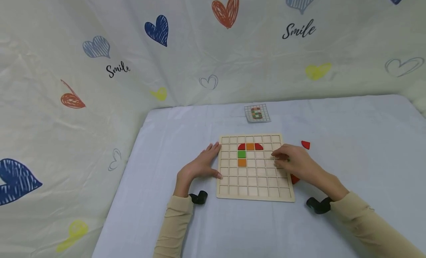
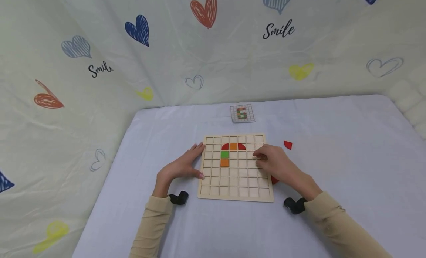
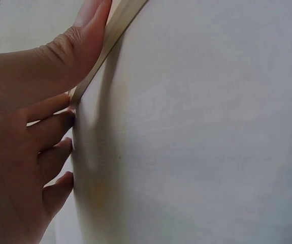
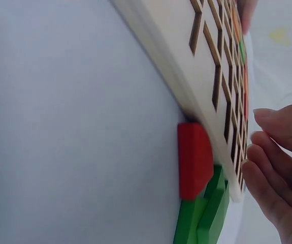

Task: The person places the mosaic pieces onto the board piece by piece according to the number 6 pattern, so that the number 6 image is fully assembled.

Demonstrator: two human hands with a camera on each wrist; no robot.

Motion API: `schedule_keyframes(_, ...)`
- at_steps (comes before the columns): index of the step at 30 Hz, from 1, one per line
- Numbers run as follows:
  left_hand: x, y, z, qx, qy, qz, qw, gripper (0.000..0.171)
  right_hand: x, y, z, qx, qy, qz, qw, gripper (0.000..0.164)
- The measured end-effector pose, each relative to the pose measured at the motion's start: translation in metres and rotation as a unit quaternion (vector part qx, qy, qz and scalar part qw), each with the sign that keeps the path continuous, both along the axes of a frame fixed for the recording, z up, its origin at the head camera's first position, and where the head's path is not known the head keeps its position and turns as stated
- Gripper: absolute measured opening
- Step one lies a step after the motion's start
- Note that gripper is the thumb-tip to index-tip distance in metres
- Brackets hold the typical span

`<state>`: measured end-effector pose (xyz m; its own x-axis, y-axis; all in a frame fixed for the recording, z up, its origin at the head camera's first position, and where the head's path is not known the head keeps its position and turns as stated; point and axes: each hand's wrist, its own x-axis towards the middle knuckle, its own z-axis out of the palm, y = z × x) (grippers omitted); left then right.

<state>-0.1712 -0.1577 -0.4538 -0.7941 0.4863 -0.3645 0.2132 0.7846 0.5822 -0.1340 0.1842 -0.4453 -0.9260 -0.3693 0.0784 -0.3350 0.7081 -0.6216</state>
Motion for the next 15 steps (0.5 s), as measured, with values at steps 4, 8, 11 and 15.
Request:
schedule_keyframes(4,0.001,0.000,-0.001,-0.002,0.000,0.001,1.0000,0.116,0.002,0.008,0.000,0.011,0.004,-0.010,1.000,0.025)
schedule_keyframes(8,0.002,0.000,0.000,-0.002,0.001,0.000,1.0000,0.116,0.002,0.016,0.001,0.029,-0.004,-0.021,0.999,0.026)
schedule_keyframes(11,0.002,0.001,0.002,-0.001,0.000,0.000,1.0000,0.115,0.003,0.022,0.002,0.041,-0.005,-0.029,0.999,0.026)
schedule_keyframes(15,0.002,0.001,0.002,-0.002,-0.001,-0.002,1.0000,0.115,0.003,0.032,-0.001,0.054,0.002,-0.040,0.998,0.025)
